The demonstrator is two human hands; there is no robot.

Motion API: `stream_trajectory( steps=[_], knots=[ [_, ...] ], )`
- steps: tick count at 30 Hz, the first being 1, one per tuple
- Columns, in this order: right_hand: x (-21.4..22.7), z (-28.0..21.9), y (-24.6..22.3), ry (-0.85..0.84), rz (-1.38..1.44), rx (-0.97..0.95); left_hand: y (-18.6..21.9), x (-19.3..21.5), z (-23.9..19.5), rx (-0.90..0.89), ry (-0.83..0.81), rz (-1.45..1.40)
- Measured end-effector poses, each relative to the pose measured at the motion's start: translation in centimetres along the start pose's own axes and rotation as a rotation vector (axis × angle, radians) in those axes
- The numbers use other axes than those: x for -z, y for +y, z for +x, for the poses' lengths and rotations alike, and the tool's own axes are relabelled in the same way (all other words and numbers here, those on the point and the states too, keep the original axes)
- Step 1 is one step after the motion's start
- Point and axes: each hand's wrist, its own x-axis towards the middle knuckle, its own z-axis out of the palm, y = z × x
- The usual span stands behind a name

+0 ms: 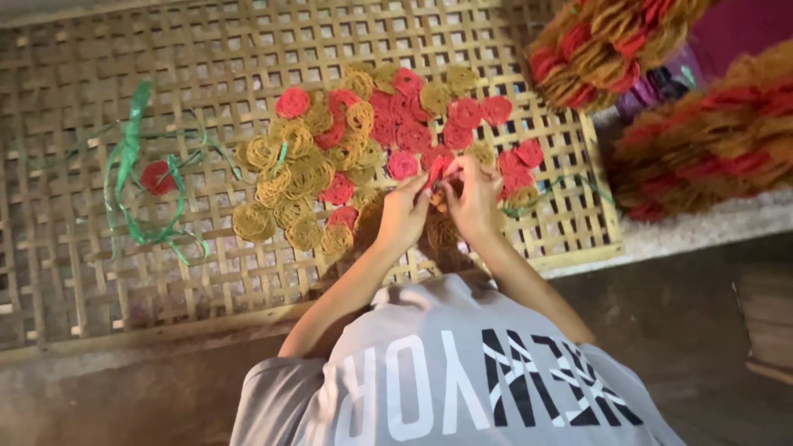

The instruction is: The person repeatedly picks up small bundles of red and yellow cooked noodles from a bamboo tray and ties them with green plastic strips. The tied bundles are placed into a pink plastic basin on the right side of the frame.

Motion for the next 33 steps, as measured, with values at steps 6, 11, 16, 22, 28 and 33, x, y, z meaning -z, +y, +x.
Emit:
stream_trajectory(
  steps=[6,11,16,22,28,33],
  knots=[
    [0.2,-1.0,-1.9,0.033,-0.060,0.067,-0.5,1.1,-0.9,-0.040,-0.096,-0.027],
    [0.7,-1.1,-4.4,0.021,-0.089,0.058,-2.2,1.2,-1.3,-0.113,-0.082,-0.059],
    [1.1,-1.5,-5.2,0.003,-0.166,0.175,-3.5,0.7,-0.9,-0.008,-0.005,-0.030],
    [2.3,-1.0,-4.9,-0.073,-0.104,0.169,-0.5,1.5,-0.6,0.078,0.002,0.030],
    [4.5,-0.6,-3.4,-0.039,-0.382,0.164,1.7,2.2,0.3,0.027,0.059,-0.079],
    [2.6,0.0,-1.9,-0.237,0.337,-0.011,2.5,2.2,0.6,-0.017,0.003,-0.074]
  ],
)
